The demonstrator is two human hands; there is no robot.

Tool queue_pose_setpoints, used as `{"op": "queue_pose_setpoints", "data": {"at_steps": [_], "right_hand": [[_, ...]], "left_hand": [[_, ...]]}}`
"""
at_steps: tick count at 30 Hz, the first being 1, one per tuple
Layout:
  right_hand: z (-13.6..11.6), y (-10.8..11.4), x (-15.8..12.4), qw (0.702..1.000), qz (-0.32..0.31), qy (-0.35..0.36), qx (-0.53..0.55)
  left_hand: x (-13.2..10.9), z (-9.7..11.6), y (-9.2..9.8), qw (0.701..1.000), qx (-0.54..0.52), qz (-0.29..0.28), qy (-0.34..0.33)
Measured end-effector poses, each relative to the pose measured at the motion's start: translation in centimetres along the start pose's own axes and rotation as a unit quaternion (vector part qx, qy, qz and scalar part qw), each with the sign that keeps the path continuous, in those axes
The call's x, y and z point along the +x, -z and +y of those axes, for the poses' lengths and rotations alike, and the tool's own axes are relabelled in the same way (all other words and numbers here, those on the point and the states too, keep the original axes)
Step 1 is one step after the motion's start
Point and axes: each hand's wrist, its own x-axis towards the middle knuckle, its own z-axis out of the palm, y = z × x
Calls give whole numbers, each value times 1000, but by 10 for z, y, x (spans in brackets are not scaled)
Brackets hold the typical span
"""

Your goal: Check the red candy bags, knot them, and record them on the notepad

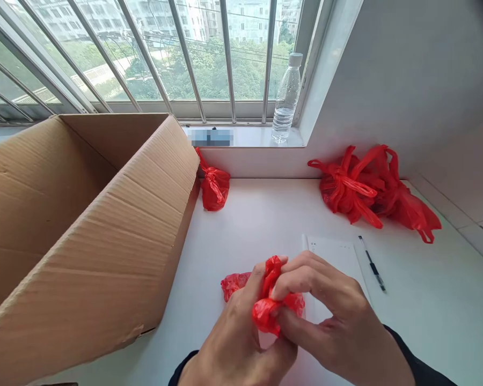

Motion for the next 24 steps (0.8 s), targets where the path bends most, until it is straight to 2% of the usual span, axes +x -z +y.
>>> {"op": "queue_pose_setpoints", "data": {"at_steps": [2, 4, 7, 10, 13, 15, 18, 21, 24], "right_hand": [[1, 1, -2, 1000, -15, 11, -8], [6, 3, -3, 1000, -16, -12, -24], [20, 5, -1, 997, -37, -58, -35], [31, 4, 3, 993, -69, -95, 16], [30, 3, 3, 993, -57, -88, 46], [27, 3, 1, 995, -70, -51, 46], [30, 0, -1, 994, -98, -2, 40], [45, -8, -2, 987, -153, -6, 40], [59, -14, -4, 978, -199, -44, 35]], "left_hand": [[10, 4, 5, 998, -28, -55, -12], [22, 11, 10, 992, -81, -96, 13], [31, 17, 14, 981, -132, -111, 84], [31, 14, 16, 969, -160, -134, 131], [33, 7, 18, 946, -231, -153, 168], [35, 4, 21, 943, -257, -133, 165], [39, 2, 25, 959, -210, -143, 123], [37, 3, 27, 965, -172, -173, 102], [33, 4, 31, 973, -145, -161, 78]]}}
